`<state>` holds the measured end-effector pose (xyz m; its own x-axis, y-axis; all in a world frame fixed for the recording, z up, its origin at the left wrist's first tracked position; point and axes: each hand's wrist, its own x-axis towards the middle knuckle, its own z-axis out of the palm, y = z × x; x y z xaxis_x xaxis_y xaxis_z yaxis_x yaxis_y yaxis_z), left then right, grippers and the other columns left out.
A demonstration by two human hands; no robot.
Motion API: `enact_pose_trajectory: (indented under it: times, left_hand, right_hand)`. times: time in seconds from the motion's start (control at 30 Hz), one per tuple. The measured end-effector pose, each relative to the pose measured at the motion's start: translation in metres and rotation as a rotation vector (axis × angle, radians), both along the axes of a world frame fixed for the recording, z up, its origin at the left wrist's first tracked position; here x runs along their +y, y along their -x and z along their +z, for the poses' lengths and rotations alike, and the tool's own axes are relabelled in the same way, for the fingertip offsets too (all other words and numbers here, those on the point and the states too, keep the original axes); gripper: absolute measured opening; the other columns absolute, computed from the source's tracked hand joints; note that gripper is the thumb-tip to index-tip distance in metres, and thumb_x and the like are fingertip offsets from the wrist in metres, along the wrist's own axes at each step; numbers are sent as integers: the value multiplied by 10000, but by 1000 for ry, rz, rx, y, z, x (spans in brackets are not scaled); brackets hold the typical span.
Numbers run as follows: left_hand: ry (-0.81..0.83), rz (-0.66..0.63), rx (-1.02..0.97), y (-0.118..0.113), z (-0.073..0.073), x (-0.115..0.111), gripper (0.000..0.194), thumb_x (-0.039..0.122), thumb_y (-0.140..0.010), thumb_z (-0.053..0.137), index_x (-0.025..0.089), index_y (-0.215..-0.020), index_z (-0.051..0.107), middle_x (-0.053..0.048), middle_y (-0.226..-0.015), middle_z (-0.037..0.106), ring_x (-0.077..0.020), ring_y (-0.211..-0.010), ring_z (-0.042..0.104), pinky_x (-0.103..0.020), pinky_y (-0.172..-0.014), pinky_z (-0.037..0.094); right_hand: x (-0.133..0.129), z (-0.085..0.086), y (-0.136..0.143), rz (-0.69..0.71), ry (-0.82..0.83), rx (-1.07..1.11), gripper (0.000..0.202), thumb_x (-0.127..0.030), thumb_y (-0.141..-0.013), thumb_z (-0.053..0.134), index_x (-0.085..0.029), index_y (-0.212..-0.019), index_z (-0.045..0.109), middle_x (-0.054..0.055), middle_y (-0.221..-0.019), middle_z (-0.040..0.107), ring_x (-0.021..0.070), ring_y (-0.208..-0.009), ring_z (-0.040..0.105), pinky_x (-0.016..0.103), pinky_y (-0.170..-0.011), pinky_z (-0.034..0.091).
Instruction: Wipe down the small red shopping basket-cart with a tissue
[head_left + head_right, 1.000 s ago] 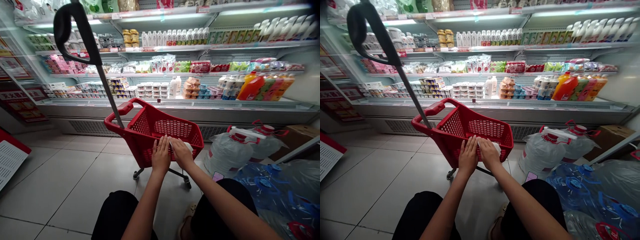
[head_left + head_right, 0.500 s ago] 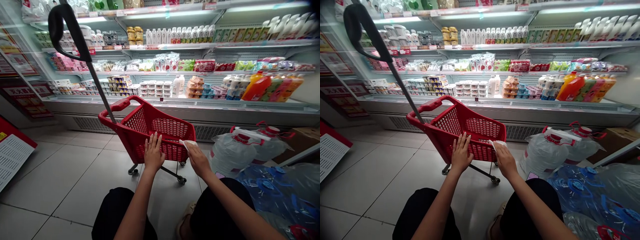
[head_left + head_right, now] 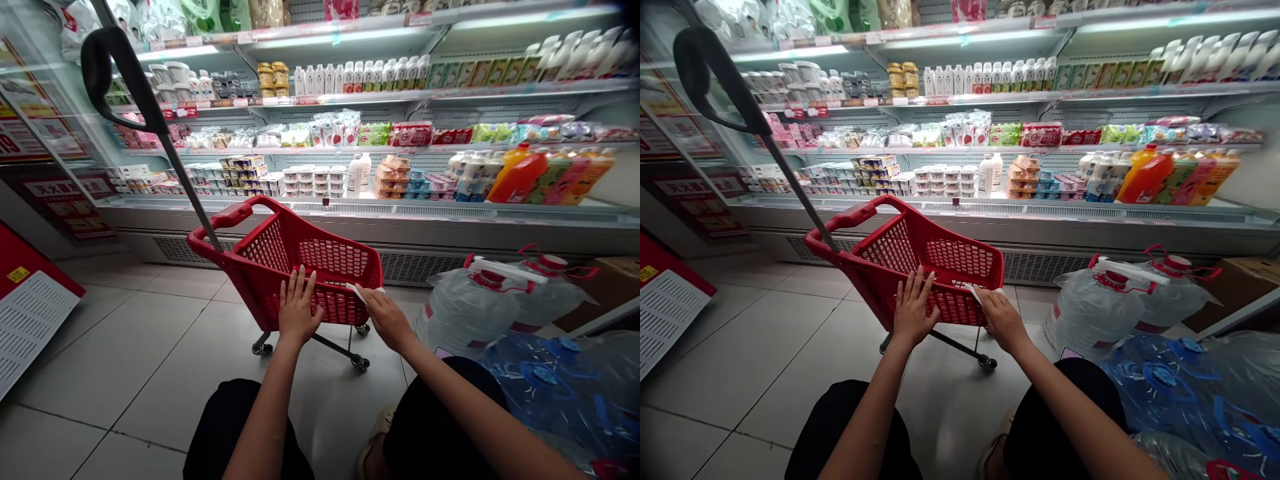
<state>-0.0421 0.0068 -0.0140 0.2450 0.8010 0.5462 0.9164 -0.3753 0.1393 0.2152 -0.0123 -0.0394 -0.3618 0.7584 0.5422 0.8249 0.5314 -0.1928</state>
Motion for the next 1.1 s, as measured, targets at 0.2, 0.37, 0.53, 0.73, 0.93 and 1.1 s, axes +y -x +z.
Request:
enact_pose_trajectory:
  times: [0.2,0.37,0.53,0.73,0.93,1.1]
  left_hand:
    - [-2,26,1,12,-1,3,696,371,-1000,496,290,-1646,248,-52,-1731,185,-269,-1598,179,-559,-1297,119]
    - [-47,96,-75,18,-6,12,715,479,-1038,434,154,-1643,235,-148,-1714,221,-282,-1593,195,-545,-1292,160]
    - [-64,127,-119,6,-10,9,742,521,-1037,413,60,-1605,292,-212,-1685,272,-311,-1586,215,-566,-1284,177]
    - [7,45,-110,-5,-8,0,655,472,-1022,466,162,-1590,370,-133,-1664,359,-281,-1558,304,-559,-1298,126]
    - [76,48,-178,-8,-10,10,641,411,-1014,465,161,-1594,357,-116,-1685,314,-275,-1565,289,-548,-1295,177]
    - [95,25,-223,-13,-16,20,669,316,-990,456,109,-1607,299,-147,-1703,256,-269,-1585,227,-531,-1293,192]
  right_hand:
    - [-28,-8,15,-27,-32,36,653,-178,-1052,343,-285,-1670,161,92,-1515,565,283,-1316,575,506,-1112,492]
    - [-49,-11,39,116,-69,-50,727,-59,-1011,302,-266,-1674,82,72,-1662,376,245,-1500,404,488,-1207,417]
    - [-55,-10,46,259,-68,-144,734,-22,-1002,300,-231,-1668,73,70,-1657,373,206,-1539,329,472,-1246,377]
    - [-38,-22,6,230,-85,-124,725,-43,-1008,327,-268,-1666,121,49,-1633,420,188,-1517,374,478,-1252,365]
    - [-12,-27,-34,-14,-81,-65,647,-149,-1066,342,-294,-1665,144,43,-1632,427,210,-1517,378,505,-1263,333]
    - [-32,-24,19,-10,-85,-50,694,-94,-1032,326,-254,-1670,103,58,-1654,387,218,-1548,312,506,-1265,320]
